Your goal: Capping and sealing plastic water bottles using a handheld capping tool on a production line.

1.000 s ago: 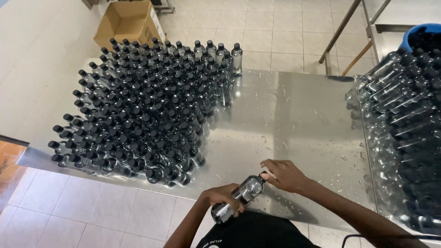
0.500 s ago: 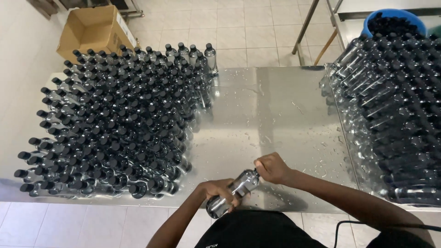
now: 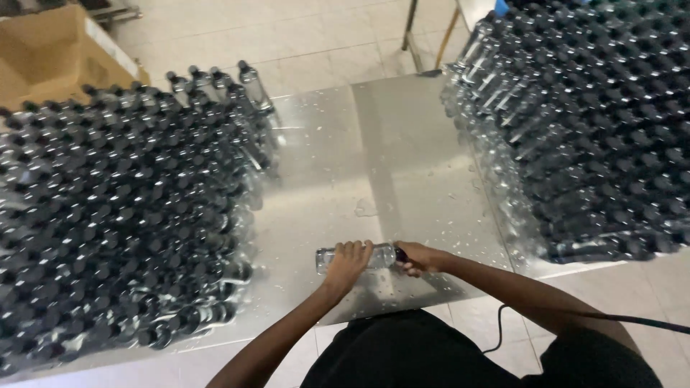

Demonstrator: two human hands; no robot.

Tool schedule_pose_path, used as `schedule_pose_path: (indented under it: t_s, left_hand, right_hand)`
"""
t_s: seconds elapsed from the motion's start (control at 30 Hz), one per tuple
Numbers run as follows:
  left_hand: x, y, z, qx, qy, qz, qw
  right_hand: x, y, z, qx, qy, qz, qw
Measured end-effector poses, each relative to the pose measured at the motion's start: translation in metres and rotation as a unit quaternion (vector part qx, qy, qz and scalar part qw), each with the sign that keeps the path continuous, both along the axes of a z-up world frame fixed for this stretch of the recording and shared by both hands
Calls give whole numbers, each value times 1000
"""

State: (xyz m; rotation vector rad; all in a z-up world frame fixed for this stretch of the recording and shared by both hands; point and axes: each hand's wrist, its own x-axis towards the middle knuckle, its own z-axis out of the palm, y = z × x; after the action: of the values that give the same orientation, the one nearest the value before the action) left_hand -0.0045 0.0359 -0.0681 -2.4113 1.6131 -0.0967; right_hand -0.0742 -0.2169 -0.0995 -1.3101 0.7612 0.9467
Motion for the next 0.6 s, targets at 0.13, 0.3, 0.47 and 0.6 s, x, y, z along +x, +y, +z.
schedule_pose_path:
  t_s: [0.13, 0.3, 0.47, 0.6]
  left_hand:
    - [3, -52, 11, 48, 108, 29, 993]
    - [0, -129, 62, -126, 436, 191, 871]
    - [-9, -154, 131, -173, 524, 265, 791]
    - [-32, -122, 106, -123, 505, 332, 787]
  right_hand:
    - [0, -32, 108, -83, -134, -50, 986]
    - [-12, -101, 141, -252, -286, -6, 924]
    - [21, -172, 171, -450, -305, 105, 833]
    - [65, -264, 137, -545, -370, 110, 744]
